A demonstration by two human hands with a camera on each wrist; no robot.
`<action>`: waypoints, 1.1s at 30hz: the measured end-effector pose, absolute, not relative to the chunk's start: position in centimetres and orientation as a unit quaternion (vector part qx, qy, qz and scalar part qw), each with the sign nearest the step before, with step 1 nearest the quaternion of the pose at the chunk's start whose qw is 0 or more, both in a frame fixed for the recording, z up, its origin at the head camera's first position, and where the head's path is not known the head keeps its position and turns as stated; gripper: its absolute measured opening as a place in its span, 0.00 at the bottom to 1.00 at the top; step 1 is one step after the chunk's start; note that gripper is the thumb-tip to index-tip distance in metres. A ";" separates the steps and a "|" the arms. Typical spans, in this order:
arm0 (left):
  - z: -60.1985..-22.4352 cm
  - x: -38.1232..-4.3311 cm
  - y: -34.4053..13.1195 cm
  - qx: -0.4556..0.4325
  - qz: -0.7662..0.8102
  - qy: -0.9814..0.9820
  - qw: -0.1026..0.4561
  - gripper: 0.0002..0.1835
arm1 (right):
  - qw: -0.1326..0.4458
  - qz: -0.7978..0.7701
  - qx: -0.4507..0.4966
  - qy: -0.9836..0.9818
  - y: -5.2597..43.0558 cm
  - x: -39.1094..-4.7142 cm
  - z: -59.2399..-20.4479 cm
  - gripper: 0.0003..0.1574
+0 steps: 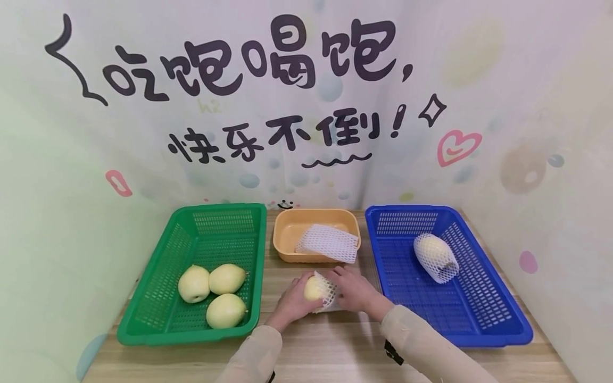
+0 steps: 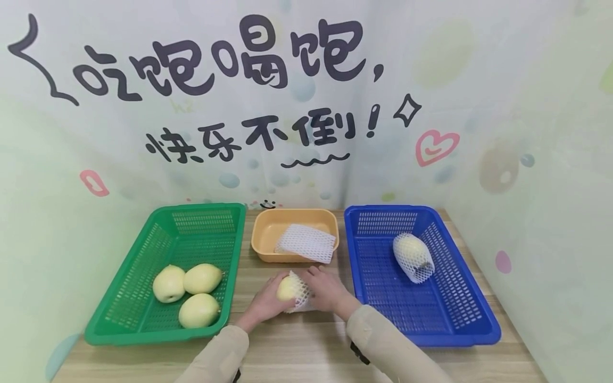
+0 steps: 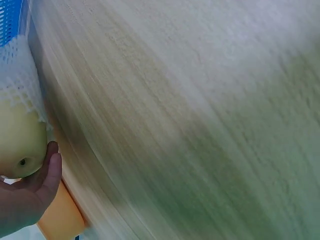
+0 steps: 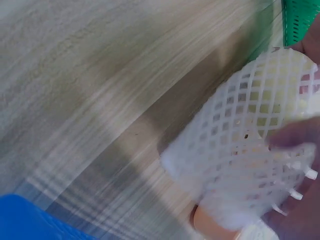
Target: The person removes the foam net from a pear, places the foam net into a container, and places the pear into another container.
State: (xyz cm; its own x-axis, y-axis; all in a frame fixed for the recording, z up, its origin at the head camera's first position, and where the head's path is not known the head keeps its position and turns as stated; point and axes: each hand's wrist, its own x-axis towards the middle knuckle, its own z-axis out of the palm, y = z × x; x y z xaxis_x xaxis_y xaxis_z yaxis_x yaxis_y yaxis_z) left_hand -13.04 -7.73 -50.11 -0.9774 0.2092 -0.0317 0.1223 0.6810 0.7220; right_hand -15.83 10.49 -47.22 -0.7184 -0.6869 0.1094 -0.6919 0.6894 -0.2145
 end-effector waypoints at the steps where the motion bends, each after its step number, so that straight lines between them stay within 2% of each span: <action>1: -50.1 -13.0 -7.7 0.090 0.390 0.915 0.057 0.36 | 0.008 0.125 0.385 -0.914 10.5 -15.9 -47.3 0.35; 4: -50.1 -13.0 -7.8 0.089 0.394 0.913 0.059 0.35 | 0.016 0.140 0.420 -0.897 10.3 -16.0 -47.4 0.37; 8: -50.2 -12.9 -7.8 0.089 0.402 0.910 0.055 0.36 | 0.051 0.143 0.431 -0.889 10.2 -16.1 -47.3 0.30; 17: -50.0 -12.2 -8.1 0.033 0.410 0.911 0.036 0.38 | 0.090 0.125 0.315 -0.936 10.7 -16.4 -45.5 0.23; 26: -47.9 -11.1 -8.0 0.010 0.423 0.906 0.016 0.39 | 0.181 0.133 0.265 -0.938 10.8 -18.0 -43.4 0.22; 33: -45.3 -10.7 -8.7 0.019 0.445 0.895 0.006 0.40 | 0.204 0.152 0.250 -0.934 10.3 -19.0 -41.8 0.21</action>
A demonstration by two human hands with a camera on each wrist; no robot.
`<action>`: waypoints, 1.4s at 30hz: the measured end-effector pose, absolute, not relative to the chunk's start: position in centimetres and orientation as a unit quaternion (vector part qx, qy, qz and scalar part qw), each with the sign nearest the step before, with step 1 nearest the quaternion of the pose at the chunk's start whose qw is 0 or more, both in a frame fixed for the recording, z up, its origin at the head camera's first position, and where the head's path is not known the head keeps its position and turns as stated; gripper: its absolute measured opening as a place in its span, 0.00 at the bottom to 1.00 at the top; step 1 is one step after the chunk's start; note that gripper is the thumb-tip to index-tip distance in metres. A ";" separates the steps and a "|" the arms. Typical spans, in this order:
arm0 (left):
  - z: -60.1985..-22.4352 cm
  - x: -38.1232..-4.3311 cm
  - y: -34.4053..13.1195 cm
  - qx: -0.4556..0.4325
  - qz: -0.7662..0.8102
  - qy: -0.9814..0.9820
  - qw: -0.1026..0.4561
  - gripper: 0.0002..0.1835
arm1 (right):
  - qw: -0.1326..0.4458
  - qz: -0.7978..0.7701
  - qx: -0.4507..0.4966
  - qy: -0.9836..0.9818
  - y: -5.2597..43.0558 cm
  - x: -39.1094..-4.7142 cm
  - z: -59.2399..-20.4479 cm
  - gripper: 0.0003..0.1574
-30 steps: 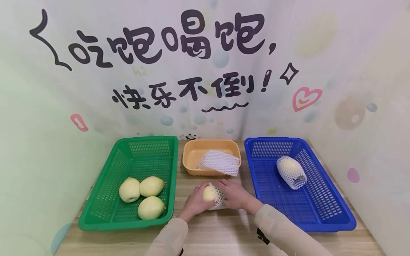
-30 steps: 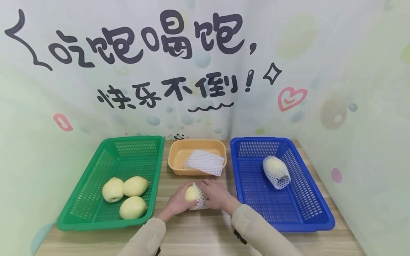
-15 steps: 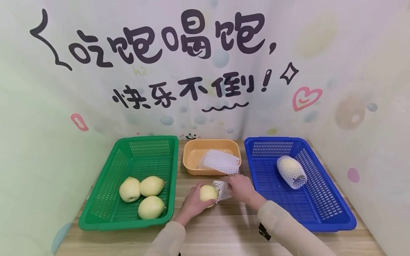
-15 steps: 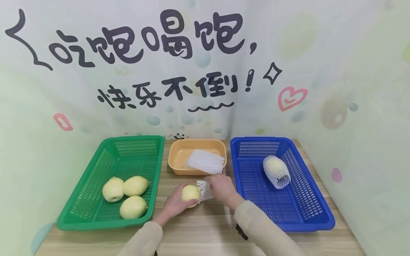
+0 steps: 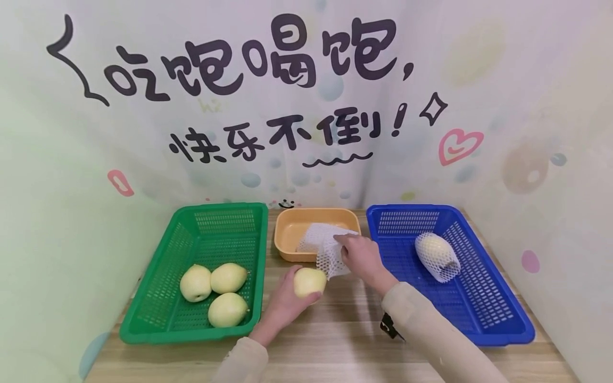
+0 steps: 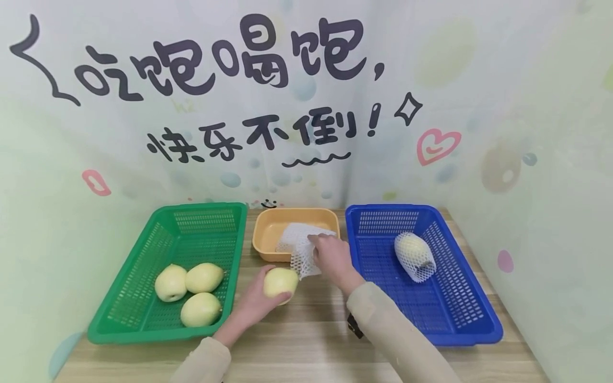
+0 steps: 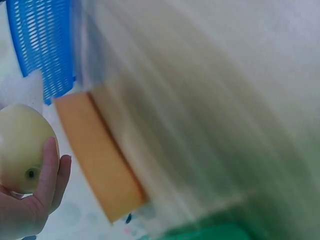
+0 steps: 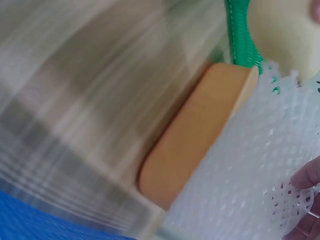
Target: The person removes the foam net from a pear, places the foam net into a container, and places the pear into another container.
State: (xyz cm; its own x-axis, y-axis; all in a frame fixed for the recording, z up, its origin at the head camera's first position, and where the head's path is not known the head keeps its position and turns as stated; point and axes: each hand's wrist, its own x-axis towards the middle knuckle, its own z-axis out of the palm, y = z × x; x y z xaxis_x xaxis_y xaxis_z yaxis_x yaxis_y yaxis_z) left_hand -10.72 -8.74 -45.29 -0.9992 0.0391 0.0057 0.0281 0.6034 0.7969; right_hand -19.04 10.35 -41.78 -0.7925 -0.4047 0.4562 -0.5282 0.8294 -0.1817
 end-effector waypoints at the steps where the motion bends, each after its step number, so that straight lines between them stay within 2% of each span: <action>1: -44.9 -10.7 -9.0 0.021 0.449 0.893 0.002 0.40 | 0.205 0.153 0.247 -0.935 10.3 -19.2 -41.6 0.21; 10: -41.9 -11.6 -11.8 -0.005 0.391 0.919 -0.047 0.40 | 0.211 0.195 0.237 -0.928 10.3 -19.9 -39.6 0.19; 18: -41.6 -12.2 -13.2 -0.006 0.368 0.929 -0.034 0.41 | 0.213 0.182 0.258 -0.925 10.5 -19.8 -39.3 0.17; 27: -41.6 -12.0 -14.4 -0.030 0.377 0.925 -0.032 0.41 | 0.261 0.169 0.253 -0.916 11.6 -19.9 -38.6 0.19; 33: -40.0 -12.5 -15.3 -0.029 0.371 0.927 -0.044 0.42 | 0.274 0.155 0.246 -0.917 11.3 -20.2 -37.9 0.22; 42: -38.0 -14.0 -18.9 -0.044 0.325 0.944 -0.026 0.44 | 0.313 0.152 0.215 -0.912 10.9 -21.2 -37.2 0.22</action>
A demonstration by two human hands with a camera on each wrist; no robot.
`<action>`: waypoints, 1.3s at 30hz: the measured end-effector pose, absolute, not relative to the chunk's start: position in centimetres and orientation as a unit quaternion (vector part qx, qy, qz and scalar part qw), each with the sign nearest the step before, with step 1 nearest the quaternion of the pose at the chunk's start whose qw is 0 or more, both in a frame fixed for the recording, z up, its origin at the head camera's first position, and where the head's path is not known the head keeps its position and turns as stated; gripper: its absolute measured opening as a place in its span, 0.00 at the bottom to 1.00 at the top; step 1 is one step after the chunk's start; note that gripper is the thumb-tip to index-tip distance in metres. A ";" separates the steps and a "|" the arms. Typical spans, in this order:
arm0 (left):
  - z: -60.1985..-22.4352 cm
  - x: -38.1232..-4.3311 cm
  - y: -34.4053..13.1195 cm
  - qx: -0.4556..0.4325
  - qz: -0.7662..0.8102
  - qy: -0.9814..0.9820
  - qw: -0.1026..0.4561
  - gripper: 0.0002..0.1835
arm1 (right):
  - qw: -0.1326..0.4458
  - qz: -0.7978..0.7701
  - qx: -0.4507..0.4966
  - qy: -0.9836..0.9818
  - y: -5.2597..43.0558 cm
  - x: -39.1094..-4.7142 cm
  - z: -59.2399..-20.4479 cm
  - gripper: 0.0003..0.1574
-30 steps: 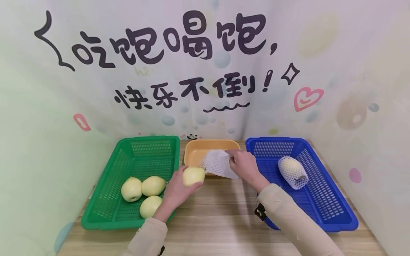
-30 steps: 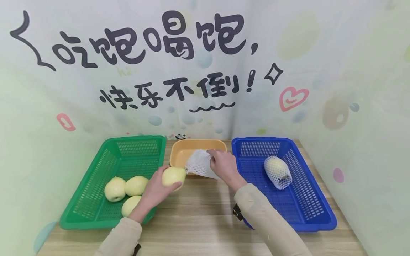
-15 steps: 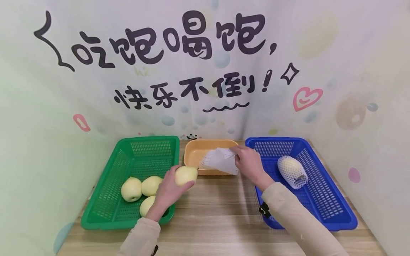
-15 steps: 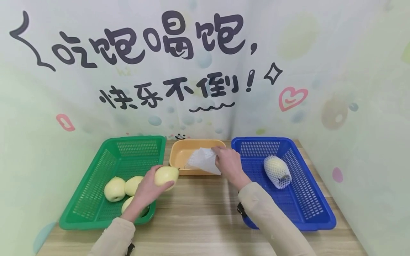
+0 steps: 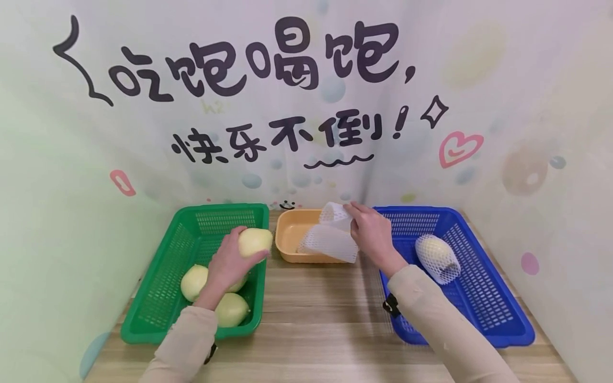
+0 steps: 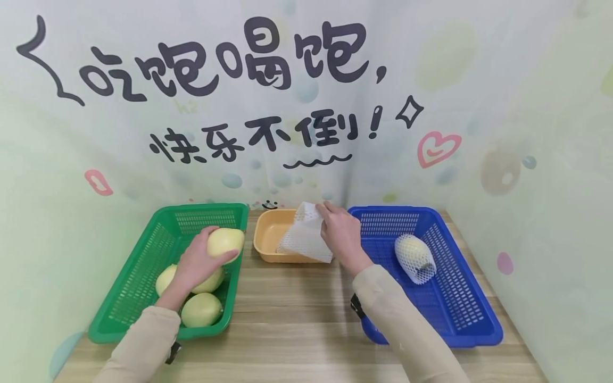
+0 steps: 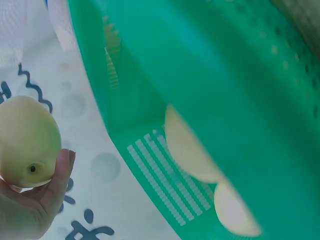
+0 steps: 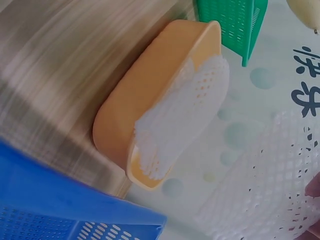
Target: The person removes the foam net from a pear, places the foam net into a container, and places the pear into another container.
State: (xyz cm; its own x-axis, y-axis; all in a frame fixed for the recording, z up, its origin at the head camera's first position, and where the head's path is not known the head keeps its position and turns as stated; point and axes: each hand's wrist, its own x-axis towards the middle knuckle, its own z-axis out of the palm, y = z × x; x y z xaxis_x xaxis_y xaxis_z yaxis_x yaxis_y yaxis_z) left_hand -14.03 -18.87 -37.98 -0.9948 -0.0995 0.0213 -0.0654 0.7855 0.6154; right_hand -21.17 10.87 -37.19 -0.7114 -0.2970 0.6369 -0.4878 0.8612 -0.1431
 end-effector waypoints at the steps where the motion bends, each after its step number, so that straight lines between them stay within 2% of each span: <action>1: -37.9 -14.2 -19.3 0.045 -0.322 -0.945 0.025 0.44 | 0.320 0.153 0.213 -0.910 10.8 -21.3 -37.2 0.23; 6: -37.6 -14.8 -20.8 0.049 -0.308 -0.950 0.020 0.45 | 0.346 0.159 0.211 -0.900 10.6 -22.1 -36.8 0.24; 21: -38.2 -16.8 -23.4 0.052 -0.263 -0.963 0.009 0.44 | 0.372 0.164 0.200 -0.891 9.3 -23.4 -35.4 0.24; 39: -39.6 -18.6 -23.8 0.045 -0.239 -0.970 -0.024 0.43 | 0.365 0.169 0.192 -0.895 8.3 -24.7 -35.2 0.22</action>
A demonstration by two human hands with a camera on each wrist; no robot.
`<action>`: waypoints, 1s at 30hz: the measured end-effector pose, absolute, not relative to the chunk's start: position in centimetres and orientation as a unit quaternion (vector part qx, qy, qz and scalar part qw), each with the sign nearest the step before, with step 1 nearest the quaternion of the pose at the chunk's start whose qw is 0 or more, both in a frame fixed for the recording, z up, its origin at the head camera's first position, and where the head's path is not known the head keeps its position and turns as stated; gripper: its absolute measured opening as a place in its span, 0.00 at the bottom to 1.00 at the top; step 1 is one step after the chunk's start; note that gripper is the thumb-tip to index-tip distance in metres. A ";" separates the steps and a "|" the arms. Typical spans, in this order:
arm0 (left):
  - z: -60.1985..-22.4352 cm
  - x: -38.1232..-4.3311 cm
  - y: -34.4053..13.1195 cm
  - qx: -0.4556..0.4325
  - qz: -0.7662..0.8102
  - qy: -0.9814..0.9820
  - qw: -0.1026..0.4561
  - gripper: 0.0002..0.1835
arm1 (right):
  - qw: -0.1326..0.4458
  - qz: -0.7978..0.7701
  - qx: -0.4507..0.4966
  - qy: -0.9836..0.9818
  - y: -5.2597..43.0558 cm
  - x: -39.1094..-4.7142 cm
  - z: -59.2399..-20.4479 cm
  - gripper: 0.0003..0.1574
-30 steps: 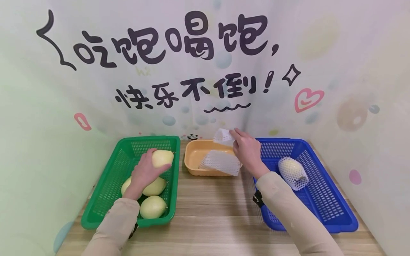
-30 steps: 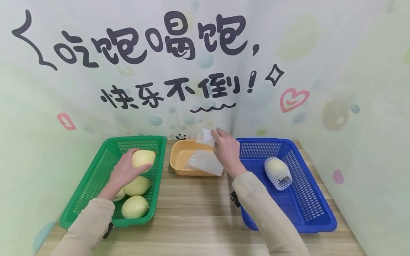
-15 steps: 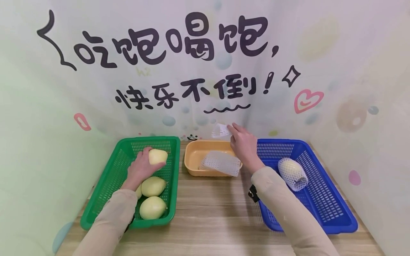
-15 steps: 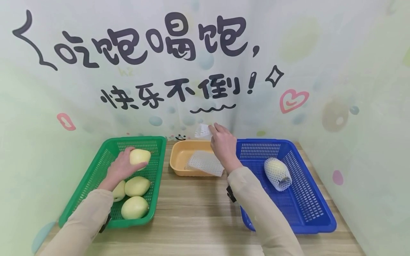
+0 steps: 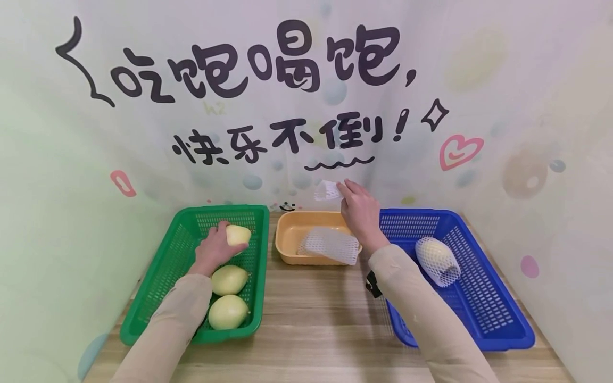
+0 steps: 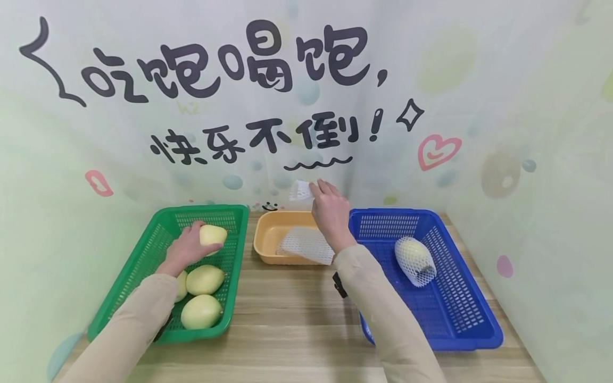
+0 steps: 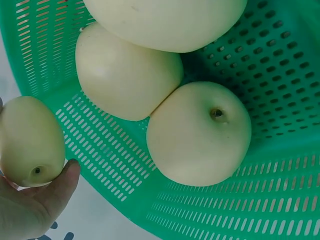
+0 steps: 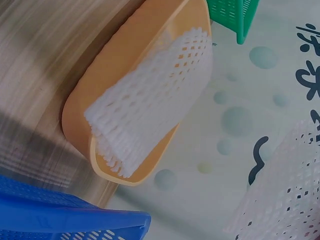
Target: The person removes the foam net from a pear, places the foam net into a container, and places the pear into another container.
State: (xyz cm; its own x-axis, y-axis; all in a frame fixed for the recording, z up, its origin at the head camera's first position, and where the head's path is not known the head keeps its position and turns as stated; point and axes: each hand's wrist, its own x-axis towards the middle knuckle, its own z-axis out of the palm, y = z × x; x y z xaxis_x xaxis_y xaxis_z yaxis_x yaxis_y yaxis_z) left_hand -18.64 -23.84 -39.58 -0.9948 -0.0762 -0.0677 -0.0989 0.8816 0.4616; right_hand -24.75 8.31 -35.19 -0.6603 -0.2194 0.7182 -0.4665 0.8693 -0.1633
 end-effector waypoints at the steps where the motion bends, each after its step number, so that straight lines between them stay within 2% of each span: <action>1: -39.6 -18.8 -23.8 -0.043 0.238 0.970 0.026 0.43 | 0.365 0.169 0.191 -0.895 8.3 -24.8 -35.2 0.22; 13: -40.3 -20.4 -23.7 -0.044 0.207 0.976 0.061 0.45 | 0.344 0.163 0.175 -0.908 7.8 -25.7 -36.3 0.21; 20: -41.5 -20.5 -23.6 -0.030 0.176 0.979 0.095 0.45 | 0.348 0.152 0.173 -0.909 7.2 -26.0 -38.1 0.20; 30: -42.4 -20.2 -22.7 -0.017 0.140 0.984 0.112 0.45 | 0.341 0.093 0.161 -0.921 6.6 -26.3 -41.6 0.19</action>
